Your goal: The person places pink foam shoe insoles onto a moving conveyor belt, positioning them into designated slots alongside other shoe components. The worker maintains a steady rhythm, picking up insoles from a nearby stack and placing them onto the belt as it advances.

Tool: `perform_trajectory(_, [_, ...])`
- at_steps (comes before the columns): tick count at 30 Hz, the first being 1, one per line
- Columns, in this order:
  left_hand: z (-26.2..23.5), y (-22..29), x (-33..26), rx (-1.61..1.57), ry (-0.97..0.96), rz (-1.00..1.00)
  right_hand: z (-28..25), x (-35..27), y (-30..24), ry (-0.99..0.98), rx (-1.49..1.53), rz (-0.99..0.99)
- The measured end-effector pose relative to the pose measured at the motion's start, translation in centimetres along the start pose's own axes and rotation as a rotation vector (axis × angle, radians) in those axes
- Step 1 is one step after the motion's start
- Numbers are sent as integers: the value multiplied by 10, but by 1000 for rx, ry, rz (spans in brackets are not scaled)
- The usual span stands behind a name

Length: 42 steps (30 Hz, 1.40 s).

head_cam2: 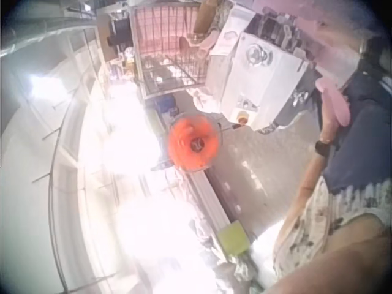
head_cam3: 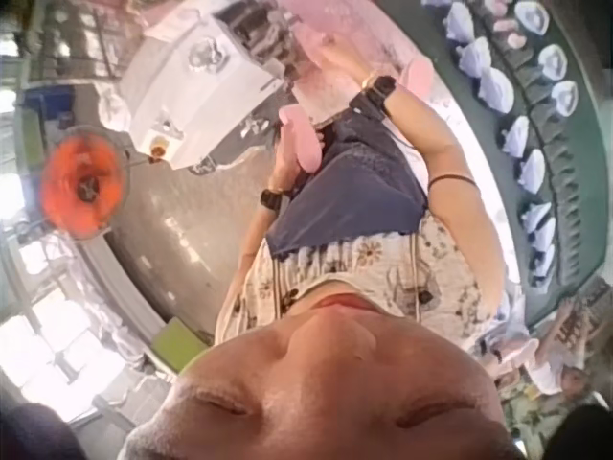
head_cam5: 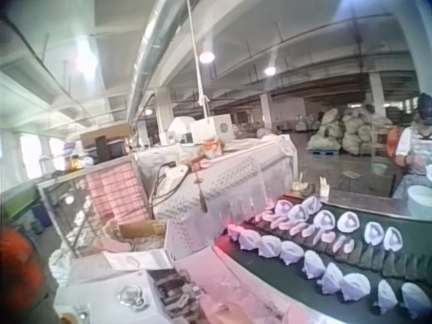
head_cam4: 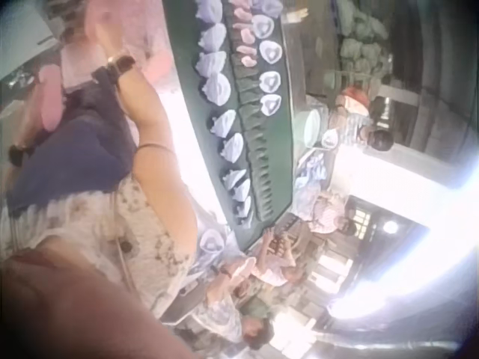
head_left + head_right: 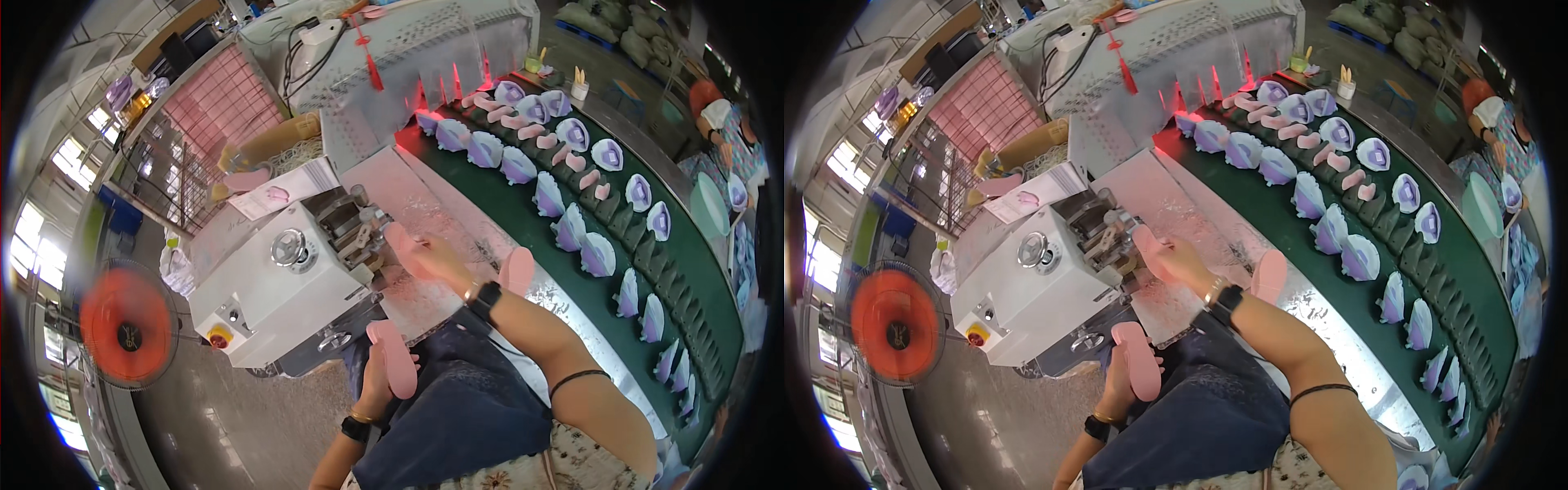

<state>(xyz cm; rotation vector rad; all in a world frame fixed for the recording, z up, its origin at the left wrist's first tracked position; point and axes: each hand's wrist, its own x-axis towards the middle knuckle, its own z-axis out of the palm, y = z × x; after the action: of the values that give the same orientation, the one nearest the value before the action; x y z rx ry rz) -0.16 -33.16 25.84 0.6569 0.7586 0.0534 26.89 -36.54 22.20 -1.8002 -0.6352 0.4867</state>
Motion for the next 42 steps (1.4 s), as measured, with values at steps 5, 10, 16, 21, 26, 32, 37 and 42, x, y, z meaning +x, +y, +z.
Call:
perform_trajectory(5, [-1,-1,-2,148,-24,-35,11,37,12,95,-86,-72])
perform_trajectory(10, [-20,-10,-6,12,-3,-70,-20,30,-34,254,-687,-477])
perform_trajectory(16, [-21,-3,-17,15,-4,-54,17,72,11,215,-399,-86])
perform_trajectory(21, [-13,1,-23,177,32,-25,10,86,-27,180,-175,104])
perform_trajectory(26, [-20,-17,-4,76,-25,-36,-72,67,-24,352,375,162])
perform_trajectory(32, [27,-25,9,107,-25,-106,-328,-21,118,943,-77,215])
perform_trajectory(37, [1,-45,25,114,8,-49,-421,-78,171,1088,-359,381])
perform_trajectory(42, [53,-26,4,96,-39,-231,-448,-62,208,1086,-624,150])
